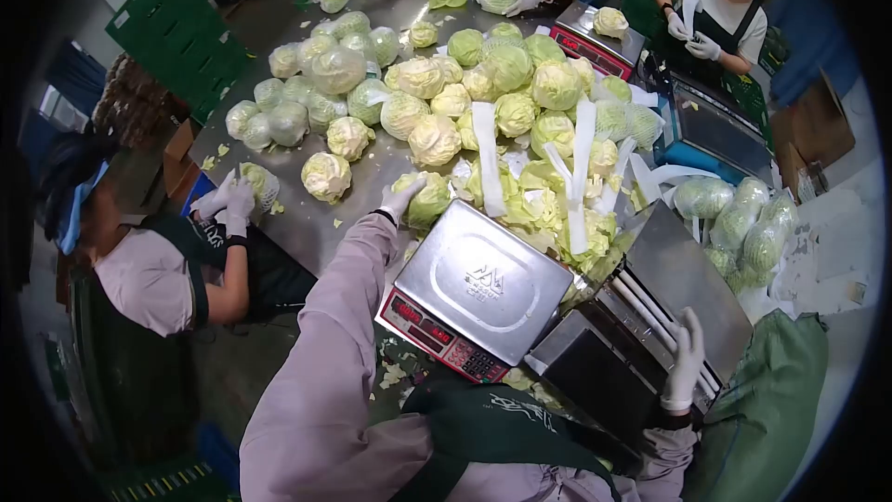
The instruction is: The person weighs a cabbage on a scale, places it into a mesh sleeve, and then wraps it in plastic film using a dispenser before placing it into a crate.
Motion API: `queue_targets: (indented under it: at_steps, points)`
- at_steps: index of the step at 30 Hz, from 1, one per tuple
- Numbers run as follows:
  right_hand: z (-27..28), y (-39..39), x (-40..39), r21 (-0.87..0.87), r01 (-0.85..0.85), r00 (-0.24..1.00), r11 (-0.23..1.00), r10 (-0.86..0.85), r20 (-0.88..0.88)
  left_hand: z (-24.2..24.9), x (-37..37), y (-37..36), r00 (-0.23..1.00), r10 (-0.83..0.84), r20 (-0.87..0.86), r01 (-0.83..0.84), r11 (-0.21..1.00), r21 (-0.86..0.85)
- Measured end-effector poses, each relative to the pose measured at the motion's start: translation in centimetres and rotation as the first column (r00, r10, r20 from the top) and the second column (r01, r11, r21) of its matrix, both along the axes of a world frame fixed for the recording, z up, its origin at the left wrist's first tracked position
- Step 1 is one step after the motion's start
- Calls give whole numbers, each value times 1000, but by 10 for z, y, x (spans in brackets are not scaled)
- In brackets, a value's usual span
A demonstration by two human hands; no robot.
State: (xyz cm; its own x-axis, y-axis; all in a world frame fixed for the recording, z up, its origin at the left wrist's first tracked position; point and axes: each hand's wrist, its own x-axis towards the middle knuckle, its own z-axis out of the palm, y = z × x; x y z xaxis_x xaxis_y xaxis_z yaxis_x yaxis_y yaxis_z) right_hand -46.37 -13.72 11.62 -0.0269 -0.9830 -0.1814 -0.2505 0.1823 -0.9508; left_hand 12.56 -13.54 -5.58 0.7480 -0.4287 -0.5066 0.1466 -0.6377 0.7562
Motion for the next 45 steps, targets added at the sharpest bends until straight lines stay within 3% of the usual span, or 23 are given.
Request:
queue_targets:
  at_steps: [1,3,4,5,7,11,15,20,25,27,28,29,31,32,33,35,37,38,39,40,41,43,45]
  points:
    - [-4,11,18,0,-27,999,1000,27,-22,-7,9,1,1000,-8,-15,8,1000,3]
    - [2,33,56,48,-105,994,993,107,-34,-16,27,15,895,-200,-398,14,905,-425]
    - [-6,40,64,88,-95,995,992,96,-5,3,24,30,710,-101,-697,-192,924,-330]
    - [-8,45,77,111,-121,992,986,117,47,11,26,41,708,-105,-699,-190,924,-331]
    - [-14,55,95,165,-161,984,973,147,98,17,33,65,477,-298,-827,-394,769,-504]
    - [-15,58,147,161,-292,953,943,273,131,56,29,96,461,-309,-832,-508,677,-533]
    - [1,50,225,110,-501,863,858,486,136,78,16,121,414,-515,-751,-511,551,-660]
    - [13,51,309,-92,-696,708,712,702,84,116,-24,136,541,-556,-631,-491,401,-774]
    - [22,50,342,-218,-724,644,655,754,127,142,-59,153,546,-563,-621,-432,446,-784]
    - [-5,39,336,-168,-741,474,650,683,556,151,-62,168,284,-764,-579,-222,535,-815]
    - [1,37,328,-170,-777,356,606,647,675,149,-68,171,528,-736,-424,15,507,-862]
    - [4,40,323,-162,-779,363,606,645,672,141,-70,169,524,-735,-430,7,508,-861]
    - [10,51,313,146,-722,480,676,337,810,120,-70,166,667,-728,-156,233,403,-885]
    - [21,59,315,208,-732,532,649,353,770,124,-85,164,707,-663,-246,84,424,-902]
    - [19,62,311,206,-731,531,651,352,771,115,-96,166,583,-725,-367,-31,431,-902]
    - [11,72,295,384,-751,620,537,374,690,117,-113,169,416,-704,-575,-283,501,-818]
    - [-2,56,273,416,-752,652,512,482,585,119,-123,166,331,-700,-633,-379,516,-768]
    - [-3,50,264,404,-737,674,542,629,387,119,-127,165,240,-694,-679,-465,532,-708]
    - [-4,48,259,388,-726,661,568,732,163,118,-131,166,235,-691,-683,-466,537,-703]
    - [1,50,260,356,-659,721,663,691,46,116,-135,166,259,-655,-710,-448,569,-689]
    - [0,47,259,359,-657,722,663,691,46,116,-137,166,285,-618,-732,-429,601,-674]
    - [0,40,256,30,-680,711,733,668,-220,120,-138,163,249,-630,-735,-438,604,-666]
    - [7,34,260,86,-684,704,724,687,-179,123,-140,161,215,-645,-733,-444,604,-662]
